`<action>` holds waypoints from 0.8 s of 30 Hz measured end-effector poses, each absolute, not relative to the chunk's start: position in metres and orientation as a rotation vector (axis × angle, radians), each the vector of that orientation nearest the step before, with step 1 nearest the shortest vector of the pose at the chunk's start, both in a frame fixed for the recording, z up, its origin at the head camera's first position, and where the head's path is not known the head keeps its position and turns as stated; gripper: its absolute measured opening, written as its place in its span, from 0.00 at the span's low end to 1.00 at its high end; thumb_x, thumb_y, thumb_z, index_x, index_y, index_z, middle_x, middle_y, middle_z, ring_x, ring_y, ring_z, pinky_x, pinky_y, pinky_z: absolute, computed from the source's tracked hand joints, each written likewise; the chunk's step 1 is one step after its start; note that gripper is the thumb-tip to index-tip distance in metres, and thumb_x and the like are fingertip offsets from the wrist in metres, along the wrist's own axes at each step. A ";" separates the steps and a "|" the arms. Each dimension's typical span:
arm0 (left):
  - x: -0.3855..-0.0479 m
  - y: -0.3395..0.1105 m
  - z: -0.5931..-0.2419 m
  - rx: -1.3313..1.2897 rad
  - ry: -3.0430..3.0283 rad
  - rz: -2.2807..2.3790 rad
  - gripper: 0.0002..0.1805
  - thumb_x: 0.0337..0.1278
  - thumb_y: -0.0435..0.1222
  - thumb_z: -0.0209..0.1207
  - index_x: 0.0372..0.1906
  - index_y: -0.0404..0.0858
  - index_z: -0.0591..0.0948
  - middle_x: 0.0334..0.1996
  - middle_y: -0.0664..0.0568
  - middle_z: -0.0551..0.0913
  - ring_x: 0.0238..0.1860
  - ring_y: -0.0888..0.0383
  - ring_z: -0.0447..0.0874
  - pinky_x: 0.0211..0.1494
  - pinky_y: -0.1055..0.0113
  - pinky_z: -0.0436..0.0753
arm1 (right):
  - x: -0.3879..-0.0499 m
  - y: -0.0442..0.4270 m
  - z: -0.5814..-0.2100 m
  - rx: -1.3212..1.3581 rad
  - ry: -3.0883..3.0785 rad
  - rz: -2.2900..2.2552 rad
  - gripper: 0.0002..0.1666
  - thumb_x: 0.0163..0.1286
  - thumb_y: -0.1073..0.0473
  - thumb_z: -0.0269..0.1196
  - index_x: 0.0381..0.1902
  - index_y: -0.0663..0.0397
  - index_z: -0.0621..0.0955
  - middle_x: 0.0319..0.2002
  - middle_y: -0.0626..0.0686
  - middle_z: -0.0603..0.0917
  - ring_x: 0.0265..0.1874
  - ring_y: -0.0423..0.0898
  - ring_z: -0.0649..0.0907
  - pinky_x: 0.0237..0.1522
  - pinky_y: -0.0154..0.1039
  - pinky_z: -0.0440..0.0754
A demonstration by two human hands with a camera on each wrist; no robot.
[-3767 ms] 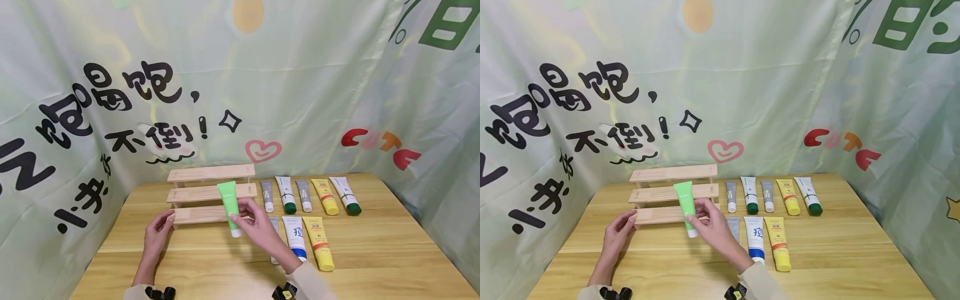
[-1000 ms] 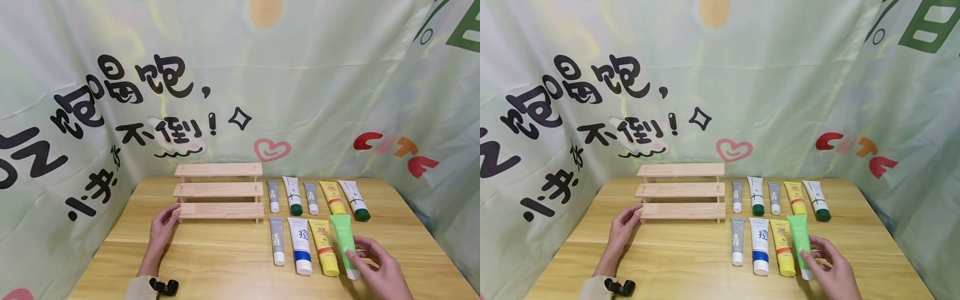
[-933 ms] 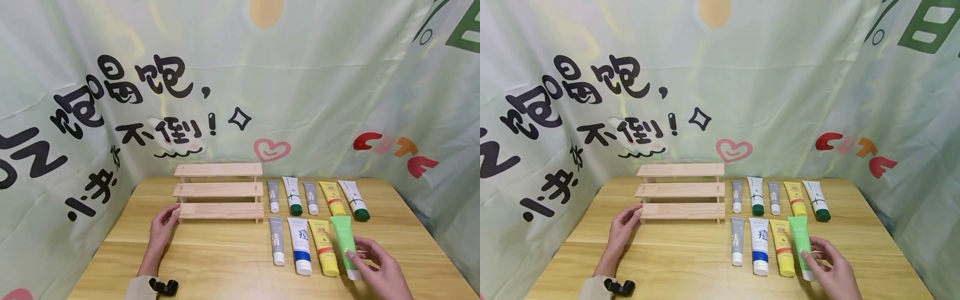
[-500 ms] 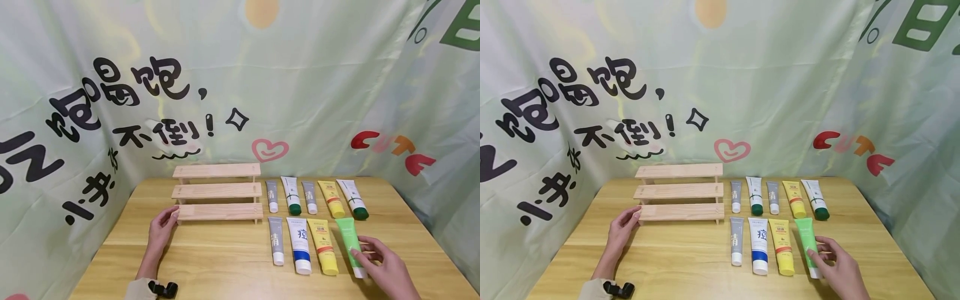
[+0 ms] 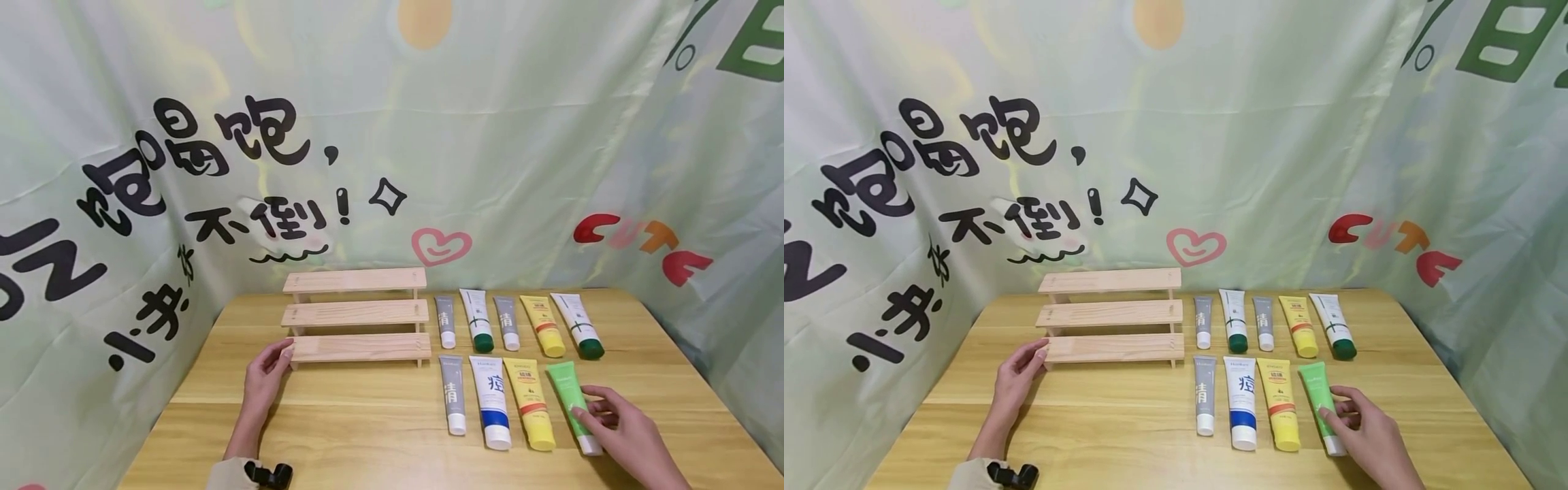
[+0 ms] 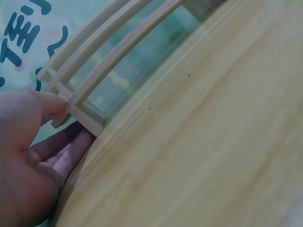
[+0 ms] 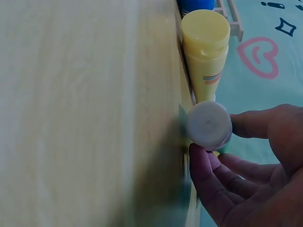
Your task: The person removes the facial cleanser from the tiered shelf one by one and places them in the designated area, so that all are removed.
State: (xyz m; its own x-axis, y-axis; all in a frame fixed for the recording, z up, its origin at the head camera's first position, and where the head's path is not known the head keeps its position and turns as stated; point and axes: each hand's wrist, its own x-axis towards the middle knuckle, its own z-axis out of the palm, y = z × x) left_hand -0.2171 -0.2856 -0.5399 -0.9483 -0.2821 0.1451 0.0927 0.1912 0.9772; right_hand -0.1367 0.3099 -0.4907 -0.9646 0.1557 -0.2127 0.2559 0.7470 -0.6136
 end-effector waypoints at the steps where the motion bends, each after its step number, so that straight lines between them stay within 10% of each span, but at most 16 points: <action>1: -0.217 -0.286 -0.540 0.178 -2.176 -1.824 0.17 0.73 0.35 0.61 0.60 0.31 0.82 0.59 0.37 0.81 0.41 0.65 0.83 0.44 0.76 0.85 | -0.137 0.310 -0.491 0.330 2.798 -1.006 0.46 0.70 0.36 0.67 0.66 0.69 0.71 0.42 0.59 0.84 0.39 0.51 0.83 0.39 0.48 0.85; 24: -0.224 -0.290 -0.537 0.139 -2.213 -1.775 0.19 0.73 0.39 0.62 0.60 0.31 0.82 0.62 0.37 0.80 0.47 0.68 0.81 0.49 0.80 0.82 | -0.146 0.311 -0.486 0.287 2.883 -1.007 0.33 0.77 0.43 0.61 0.61 0.68 0.77 0.43 0.60 0.83 0.37 0.52 0.83 0.32 0.42 0.85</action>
State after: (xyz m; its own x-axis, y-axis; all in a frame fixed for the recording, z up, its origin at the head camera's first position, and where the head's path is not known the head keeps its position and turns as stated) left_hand -0.2241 -0.2896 -0.5374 -0.9501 -0.2603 0.1719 0.1112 0.2320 0.9663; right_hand -0.1458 0.3110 -0.4859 -0.9798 0.1511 -0.1309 0.1997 0.7675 -0.6092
